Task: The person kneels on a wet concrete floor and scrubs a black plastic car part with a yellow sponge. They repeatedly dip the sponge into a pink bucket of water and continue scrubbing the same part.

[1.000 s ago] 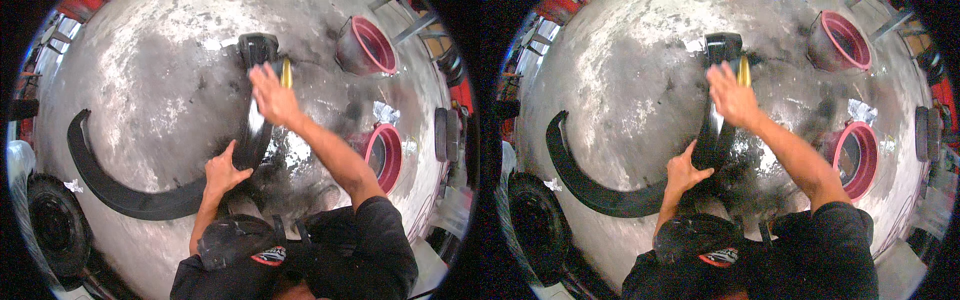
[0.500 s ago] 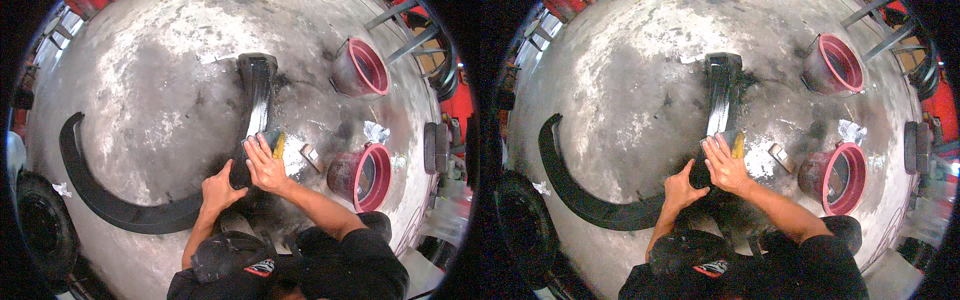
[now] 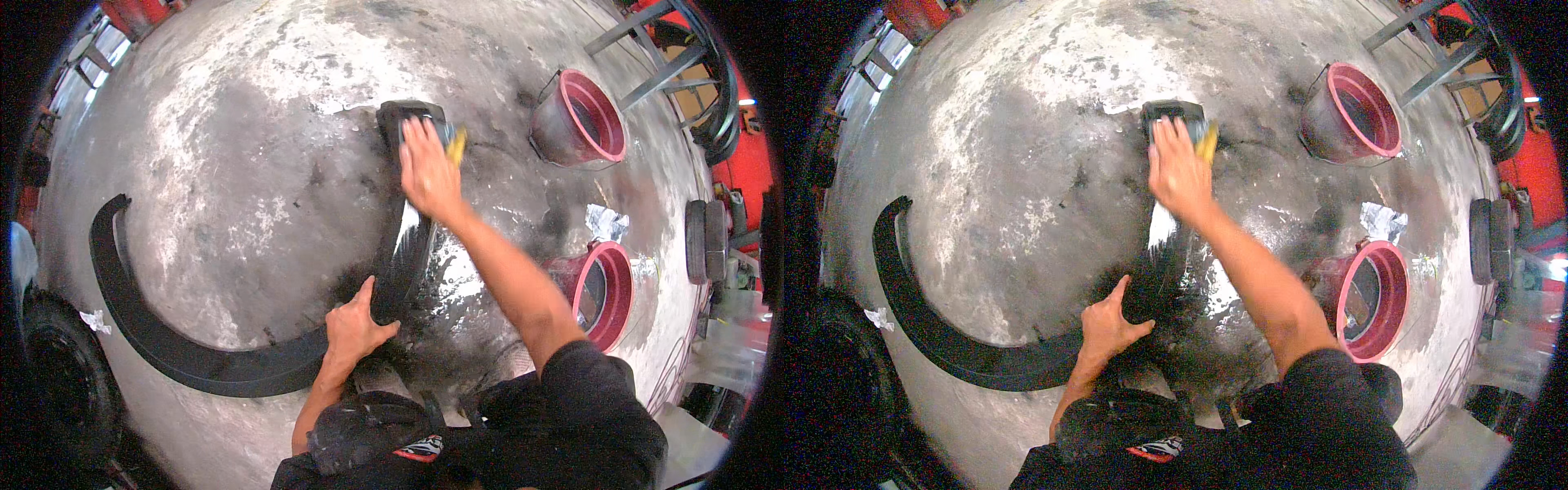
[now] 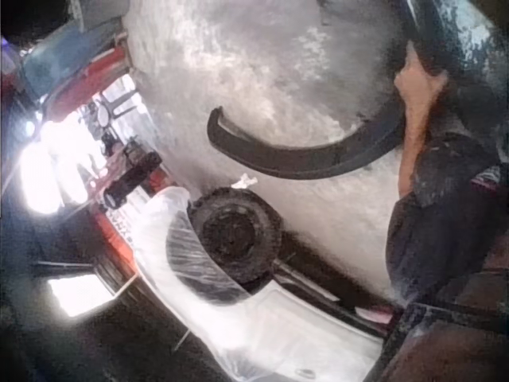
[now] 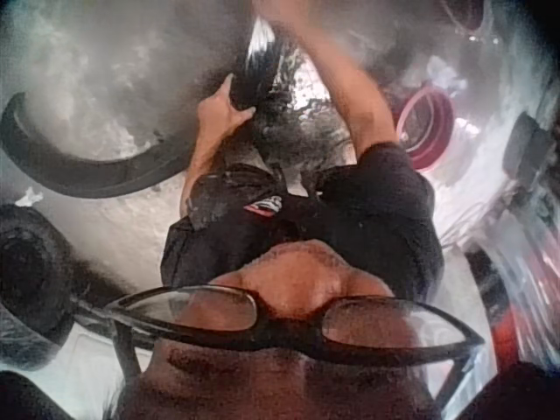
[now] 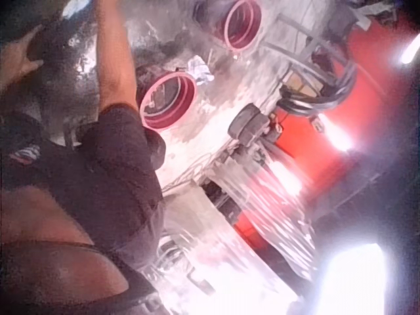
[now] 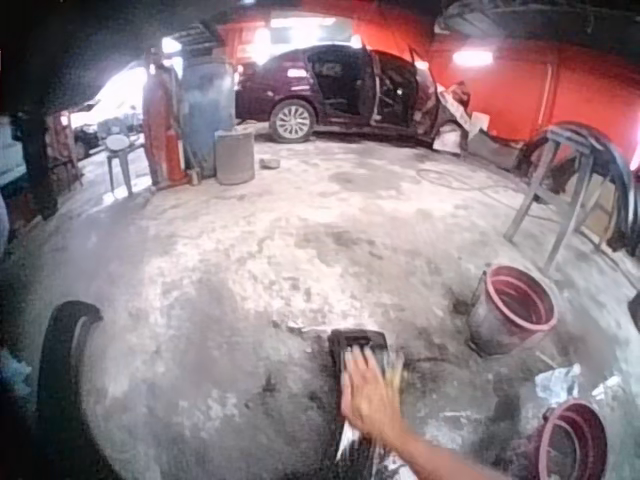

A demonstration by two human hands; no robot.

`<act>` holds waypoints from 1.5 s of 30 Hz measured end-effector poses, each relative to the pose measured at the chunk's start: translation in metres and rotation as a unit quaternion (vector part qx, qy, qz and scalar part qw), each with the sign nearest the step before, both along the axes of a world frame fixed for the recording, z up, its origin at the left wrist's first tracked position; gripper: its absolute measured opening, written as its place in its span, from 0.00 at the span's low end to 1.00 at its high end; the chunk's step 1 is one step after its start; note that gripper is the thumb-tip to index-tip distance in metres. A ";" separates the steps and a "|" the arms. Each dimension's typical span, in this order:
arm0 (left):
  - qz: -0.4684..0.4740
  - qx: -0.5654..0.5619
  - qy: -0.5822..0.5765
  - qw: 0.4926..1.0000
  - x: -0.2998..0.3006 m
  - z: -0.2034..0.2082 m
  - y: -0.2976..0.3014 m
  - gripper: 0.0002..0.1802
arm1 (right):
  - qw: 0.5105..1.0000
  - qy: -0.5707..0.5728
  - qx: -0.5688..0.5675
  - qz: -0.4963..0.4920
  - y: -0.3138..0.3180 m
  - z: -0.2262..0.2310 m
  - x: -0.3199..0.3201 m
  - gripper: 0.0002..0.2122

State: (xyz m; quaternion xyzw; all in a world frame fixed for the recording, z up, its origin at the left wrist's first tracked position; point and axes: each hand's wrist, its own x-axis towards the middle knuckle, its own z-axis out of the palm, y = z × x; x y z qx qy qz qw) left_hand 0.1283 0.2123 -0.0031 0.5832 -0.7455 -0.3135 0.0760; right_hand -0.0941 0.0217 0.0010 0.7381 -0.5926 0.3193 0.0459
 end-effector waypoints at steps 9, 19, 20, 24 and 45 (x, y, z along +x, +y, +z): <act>0.006 0.031 0.001 1.000 0.011 0.005 -0.003 0.56 | 0.956 0.064 0.130 0.256 0.175 -0.047 0.001 0.24; 0.026 0.008 0.004 1.000 0.016 0.006 -0.010 0.55 | 0.991 0.025 0.126 0.042 0.101 -0.015 0.025 0.22; 0.027 0.005 0.009 1.000 0.013 0.003 -0.009 0.55 | 0.985 -0.039 0.146 0.088 0.150 -0.021 0.038 0.23; 0.023 0.003 0.006 1.000 0.005 -0.001 -0.007 0.55 | 0.994 -0.030 0.100 -0.033 0.121 -0.014 0.043 0.23; 0.018 -0.012 0.013 1.000 0.001 -0.009 0.000 0.57 | 0.984 -0.029 0.133 -0.114 0.025 -0.011 -0.003 0.24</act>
